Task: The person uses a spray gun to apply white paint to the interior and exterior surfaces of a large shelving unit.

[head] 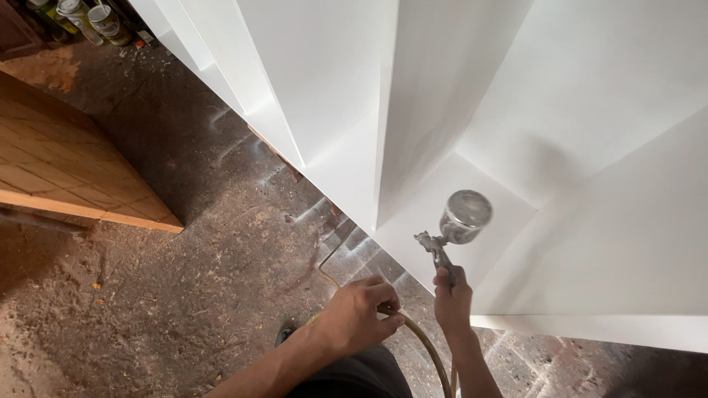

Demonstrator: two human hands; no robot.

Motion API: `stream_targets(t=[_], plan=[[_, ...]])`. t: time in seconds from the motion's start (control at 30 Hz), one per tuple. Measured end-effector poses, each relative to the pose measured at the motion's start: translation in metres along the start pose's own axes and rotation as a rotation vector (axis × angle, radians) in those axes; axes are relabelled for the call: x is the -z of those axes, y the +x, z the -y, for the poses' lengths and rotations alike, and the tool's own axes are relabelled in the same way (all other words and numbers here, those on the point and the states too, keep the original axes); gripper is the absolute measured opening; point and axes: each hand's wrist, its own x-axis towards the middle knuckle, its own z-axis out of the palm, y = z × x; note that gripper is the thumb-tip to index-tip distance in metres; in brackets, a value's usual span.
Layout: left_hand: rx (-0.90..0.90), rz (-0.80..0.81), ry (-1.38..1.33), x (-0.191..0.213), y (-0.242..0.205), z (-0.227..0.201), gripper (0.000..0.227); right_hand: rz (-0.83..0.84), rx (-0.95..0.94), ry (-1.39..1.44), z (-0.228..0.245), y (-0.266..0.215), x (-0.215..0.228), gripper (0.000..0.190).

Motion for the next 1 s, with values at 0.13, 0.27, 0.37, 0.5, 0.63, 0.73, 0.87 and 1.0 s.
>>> stream_targets(t=[0.13,0.27,0.37,0.5,0.63,0.73,0.87,1.0], plan=[[0.014,0.021,0.064,-0.007,0.006,0.007,0.022,0.01,-0.048,-0.205,-0.03,0.018,-0.027,0.044],[0.023,-0.022,0.1,-0.015,0.008,0.012,0.022,0.026,-0.043,-0.214,-0.052,0.033,-0.041,0.047],[0.01,-0.028,0.114,-0.015,0.006,0.019,0.021,-0.041,-0.036,-0.2,-0.059,0.049,-0.043,0.049],[-0.011,-0.048,0.099,-0.015,-0.003,0.033,0.019,-0.163,0.041,-0.234,-0.054,0.075,-0.036,0.05],[-0.051,0.008,0.095,0.001,-0.02,0.044,0.02,-0.145,0.005,0.049,-0.028,0.055,-0.025,0.046],[-0.133,-0.015,0.076,0.03,-0.05,0.051,0.024,-0.04,-0.048,0.168,-0.011,0.001,-0.013,0.042],[-0.143,-0.07,0.029,0.063,-0.097,0.062,0.03,0.037,-0.057,0.196,0.0,-0.071,-0.019,0.044],[-0.071,-0.077,-0.068,0.099,-0.122,0.077,0.027,0.073,-0.006,0.079,0.024,-0.107,-0.052,0.045]])
